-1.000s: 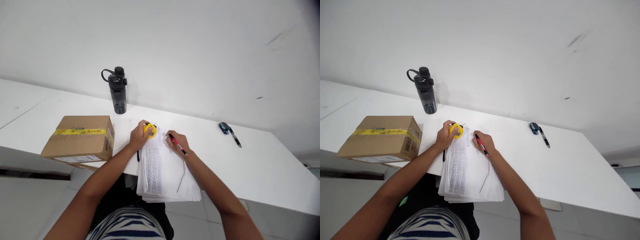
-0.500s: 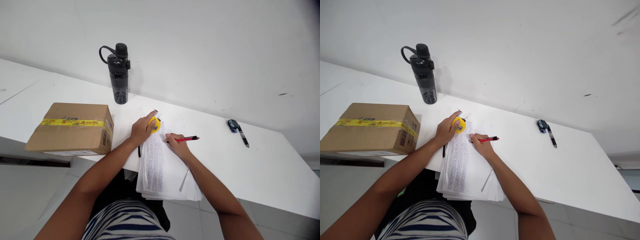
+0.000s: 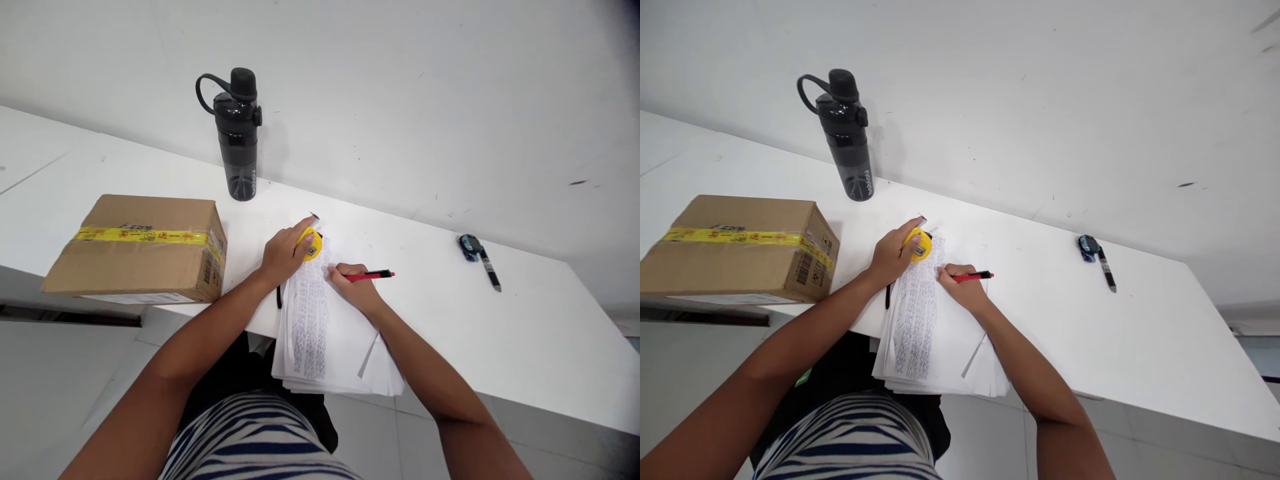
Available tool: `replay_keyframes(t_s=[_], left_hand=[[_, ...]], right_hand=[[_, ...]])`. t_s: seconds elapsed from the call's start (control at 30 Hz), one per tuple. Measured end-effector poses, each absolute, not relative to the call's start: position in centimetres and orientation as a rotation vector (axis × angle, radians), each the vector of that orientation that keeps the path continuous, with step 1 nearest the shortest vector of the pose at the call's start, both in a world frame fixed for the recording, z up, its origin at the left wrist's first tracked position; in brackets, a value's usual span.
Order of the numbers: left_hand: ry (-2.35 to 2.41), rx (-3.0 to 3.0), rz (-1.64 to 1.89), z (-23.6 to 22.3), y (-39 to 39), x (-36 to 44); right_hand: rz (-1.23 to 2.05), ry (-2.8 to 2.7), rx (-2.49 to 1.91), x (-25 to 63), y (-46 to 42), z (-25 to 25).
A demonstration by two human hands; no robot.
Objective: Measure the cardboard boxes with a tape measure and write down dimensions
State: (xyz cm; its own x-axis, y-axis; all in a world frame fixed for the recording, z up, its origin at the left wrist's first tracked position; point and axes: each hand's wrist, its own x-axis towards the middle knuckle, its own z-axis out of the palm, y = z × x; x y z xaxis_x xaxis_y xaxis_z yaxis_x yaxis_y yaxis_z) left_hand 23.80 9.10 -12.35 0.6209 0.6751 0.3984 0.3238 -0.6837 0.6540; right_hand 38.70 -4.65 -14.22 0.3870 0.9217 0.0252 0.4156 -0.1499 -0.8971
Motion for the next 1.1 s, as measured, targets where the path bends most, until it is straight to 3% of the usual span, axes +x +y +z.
replay_keyframes(t_s=[1.1], left_hand=[[0.769, 2.248, 0.929, -12.5, 8.9, 23.8]], right_hand=[[0.647, -1.173, -1.797, 38.4, -4.8, -13.1]])
